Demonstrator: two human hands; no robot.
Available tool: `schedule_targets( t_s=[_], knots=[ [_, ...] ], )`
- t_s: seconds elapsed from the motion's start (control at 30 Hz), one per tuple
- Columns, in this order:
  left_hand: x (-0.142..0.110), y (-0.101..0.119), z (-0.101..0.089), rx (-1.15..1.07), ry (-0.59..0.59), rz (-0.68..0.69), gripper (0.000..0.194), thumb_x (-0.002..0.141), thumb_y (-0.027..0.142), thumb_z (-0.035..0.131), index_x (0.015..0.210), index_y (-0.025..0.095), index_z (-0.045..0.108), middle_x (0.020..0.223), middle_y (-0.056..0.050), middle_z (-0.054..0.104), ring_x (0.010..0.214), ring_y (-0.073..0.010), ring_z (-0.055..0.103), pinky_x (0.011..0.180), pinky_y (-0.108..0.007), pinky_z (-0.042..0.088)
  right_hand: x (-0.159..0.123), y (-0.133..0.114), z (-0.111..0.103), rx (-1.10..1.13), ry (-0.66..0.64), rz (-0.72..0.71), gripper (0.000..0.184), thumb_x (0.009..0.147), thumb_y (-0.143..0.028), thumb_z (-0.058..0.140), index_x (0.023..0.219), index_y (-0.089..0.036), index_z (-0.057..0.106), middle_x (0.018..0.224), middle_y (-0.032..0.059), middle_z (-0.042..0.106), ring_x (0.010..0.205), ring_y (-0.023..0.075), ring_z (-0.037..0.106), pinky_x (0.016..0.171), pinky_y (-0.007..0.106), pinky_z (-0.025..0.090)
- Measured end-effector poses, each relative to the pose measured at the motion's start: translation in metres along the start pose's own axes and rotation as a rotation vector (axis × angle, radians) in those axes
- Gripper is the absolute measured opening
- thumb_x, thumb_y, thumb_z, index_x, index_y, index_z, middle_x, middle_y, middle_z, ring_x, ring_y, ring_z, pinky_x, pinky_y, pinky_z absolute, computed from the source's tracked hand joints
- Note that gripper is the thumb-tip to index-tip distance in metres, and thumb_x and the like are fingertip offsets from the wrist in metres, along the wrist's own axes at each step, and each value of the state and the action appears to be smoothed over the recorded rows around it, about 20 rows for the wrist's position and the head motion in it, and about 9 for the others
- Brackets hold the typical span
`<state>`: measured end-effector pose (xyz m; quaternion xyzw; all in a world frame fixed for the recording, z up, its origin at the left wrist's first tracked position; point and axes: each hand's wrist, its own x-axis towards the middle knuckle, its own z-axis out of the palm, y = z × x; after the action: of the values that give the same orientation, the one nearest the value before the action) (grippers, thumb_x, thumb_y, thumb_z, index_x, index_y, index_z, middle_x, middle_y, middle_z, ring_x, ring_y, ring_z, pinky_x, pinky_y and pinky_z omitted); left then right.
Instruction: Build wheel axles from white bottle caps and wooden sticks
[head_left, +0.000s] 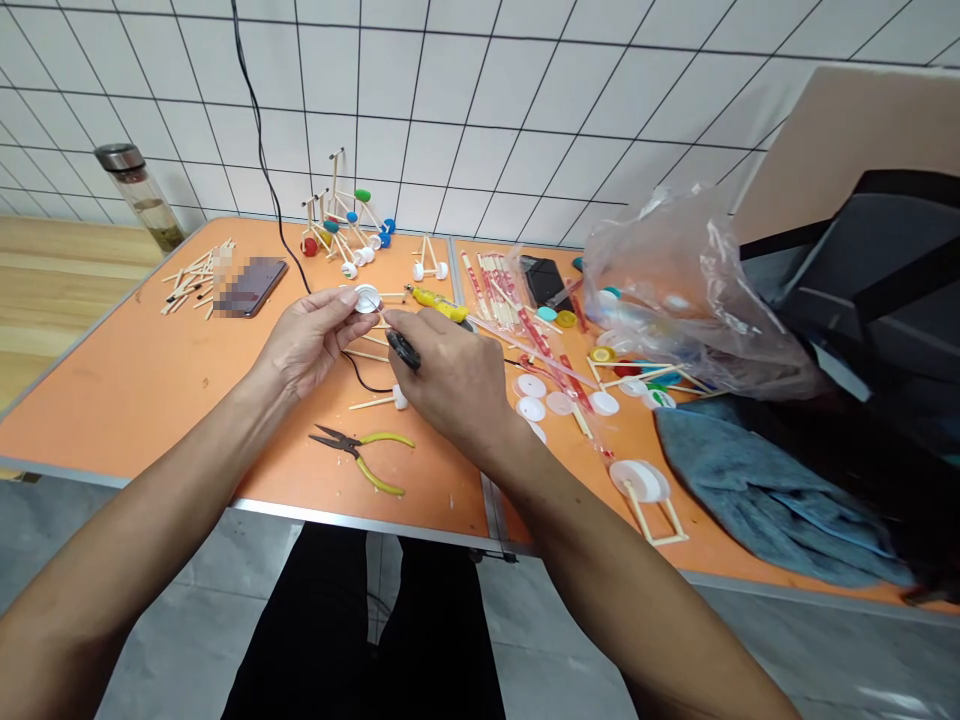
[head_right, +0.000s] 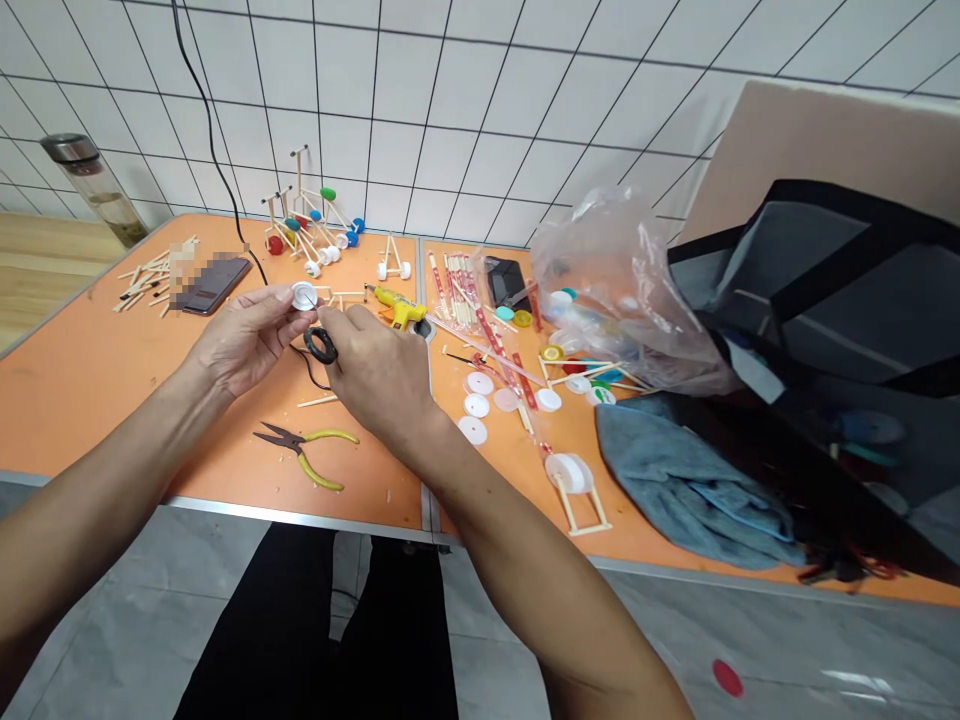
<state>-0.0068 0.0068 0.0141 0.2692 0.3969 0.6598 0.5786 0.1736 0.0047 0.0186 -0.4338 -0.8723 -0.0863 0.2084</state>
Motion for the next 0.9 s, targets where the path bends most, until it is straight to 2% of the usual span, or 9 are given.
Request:
schedule_targets(
  t_s=[0.17, 0.33, 0.43, 0.6, 0.9],
  knots=[
    [0.001, -0.002, -0.002, -0.016, -0.016, -0.003, 0.030, 0.103, 0.001, 0.069, 0.079, 0.011, 0.083, 0.086, -0.006, 0.085, 0.074, -0.0090, 0.080, 0.085, -0.015, 0.067, 0.001, 0.000, -0.001, 0.026, -0.005, 0.007, 0.040, 0.110, -0.021, 0.054, 0.140, -0.023, 0.081, 0.119, 0.0100, 0.085, 0.099, 0.0239, 0.073, 0.066, 0.033, 0.032],
    [0.006, -0.005, -0.009, -0.051, -0.039, -0.033, 0.018, 0.098, 0.002, 0.077, 0.085, 0.013, 0.085, 0.094, -0.008, 0.088, 0.088, -0.0134, 0.085, 0.100, -0.021, 0.068, 0.001, 0.000, -0.003, 0.008, -0.010, 0.002, 0.039, 0.109, -0.020, 0.056, 0.138, -0.025, 0.081, 0.115, 0.0094, 0.085, 0.096, 0.0233, 0.072, 0.065, 0.033, 0.030],
    [0.007, -0.007, -0.010, -0.078, -0.028, -0.046, 0.014, 0.096, 0.003, 0.080, 0.088, 0.014, 0.085, 0.096, -0.008, 0.088, 0.095, -0.0163, 0.087, 0.104, -0.024, 0.069, 0.000, 0.000, -0.003, -0.026, -0.003, -0.015, 0.040, 0.109, -0.019, 0.055, 0.140, -0.025, 0.080, 0.114, 0.0090, 0.085, 0.094, 0.0229, 0.072, 0.064, 0.033, 0.029],
    [0.007, -0.007, -0.010, -0.087, -0.024, -0.044, 0.012, 0.094, 0.003, 0.082, 0.088, 0.012, 0.085, 0.096, -0.008, 0.088, 0.088, -0.0147, 0.086, 0.101, -0.024, 0.070, -0.002, 0.000, -0.004, -0.087, 0.008, -0.051, 0.043, 0.107, -0.015, 0.054, 0.140, -0.024, 0.079, 0.106, 0.0082, 0.083, 0.087, 0.0209, 0.071, 0.062, 0.034, 0.027],
    [0.004, -0.006, -0.006, -0.094, -0.013, -0.033, 0.012, 0.092, 0.001, 0.084, 0.085, 0.011, 0.085, 0.094, -0.009, 0.088, 0.083, -0.0131, 0.084, 0.094, -0.020, 0.070, -0.003, 0.001, 0.000, -0.149, 0.074, -0.119, 0.044, 0.112, -0.017, 0.047, 0.140, -0.023, 0.081, 0.097, 0.0075, 0.081, 0.079, 0.0188, 0.068, 0.062, 0.036, 0.027]
  ],
)
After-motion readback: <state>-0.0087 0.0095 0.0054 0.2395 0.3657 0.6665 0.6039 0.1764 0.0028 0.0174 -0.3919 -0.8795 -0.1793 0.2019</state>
